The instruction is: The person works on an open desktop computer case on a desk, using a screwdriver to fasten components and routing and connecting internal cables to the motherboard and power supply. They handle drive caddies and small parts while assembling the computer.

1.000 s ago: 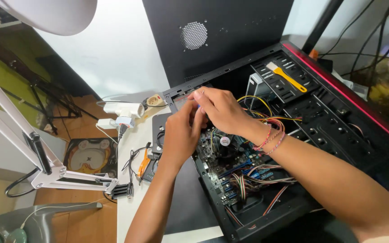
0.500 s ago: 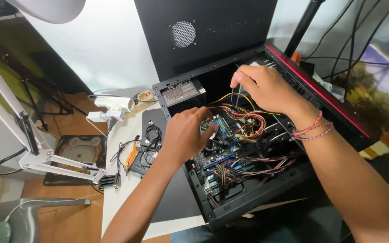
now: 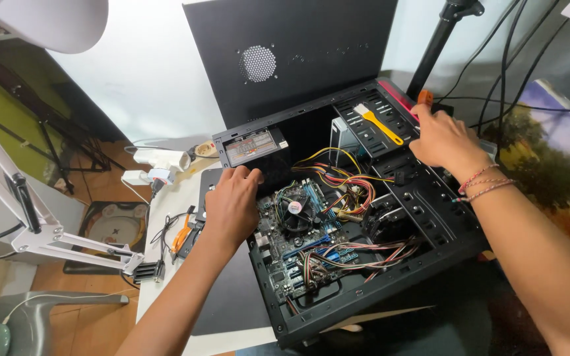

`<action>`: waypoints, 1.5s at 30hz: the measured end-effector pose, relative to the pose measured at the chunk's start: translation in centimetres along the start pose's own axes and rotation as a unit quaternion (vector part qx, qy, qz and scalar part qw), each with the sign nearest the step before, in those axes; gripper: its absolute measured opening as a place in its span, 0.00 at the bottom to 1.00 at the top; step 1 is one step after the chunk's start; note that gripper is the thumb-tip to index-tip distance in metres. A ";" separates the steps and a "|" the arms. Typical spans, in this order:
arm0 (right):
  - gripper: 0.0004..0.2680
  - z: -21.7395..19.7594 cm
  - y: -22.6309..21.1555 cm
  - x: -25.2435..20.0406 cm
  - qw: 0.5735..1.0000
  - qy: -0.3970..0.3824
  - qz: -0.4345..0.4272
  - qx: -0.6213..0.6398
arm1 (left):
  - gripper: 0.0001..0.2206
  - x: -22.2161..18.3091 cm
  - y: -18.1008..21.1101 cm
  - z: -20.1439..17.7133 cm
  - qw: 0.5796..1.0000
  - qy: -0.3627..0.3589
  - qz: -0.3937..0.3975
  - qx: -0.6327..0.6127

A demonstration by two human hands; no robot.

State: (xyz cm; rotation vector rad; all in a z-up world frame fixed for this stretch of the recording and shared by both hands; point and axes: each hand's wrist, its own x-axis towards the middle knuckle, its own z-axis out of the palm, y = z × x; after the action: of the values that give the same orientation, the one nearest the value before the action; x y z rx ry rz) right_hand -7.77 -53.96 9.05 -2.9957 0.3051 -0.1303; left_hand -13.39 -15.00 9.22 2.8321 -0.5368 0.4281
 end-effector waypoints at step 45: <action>0.12 -2.2 -4.4 -1.5 0.990 0.030 -0.068 -0.118 | 0.12 7.2 -4.3 0.3 0.991 0.000 0.101 -0.084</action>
State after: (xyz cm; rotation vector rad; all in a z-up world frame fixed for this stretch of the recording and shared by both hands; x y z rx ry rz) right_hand -8.62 -49.63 11.72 -3.2516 0.1299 -0.2124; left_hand -5.26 -13.45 10.55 2.6269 -0.8248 0.3971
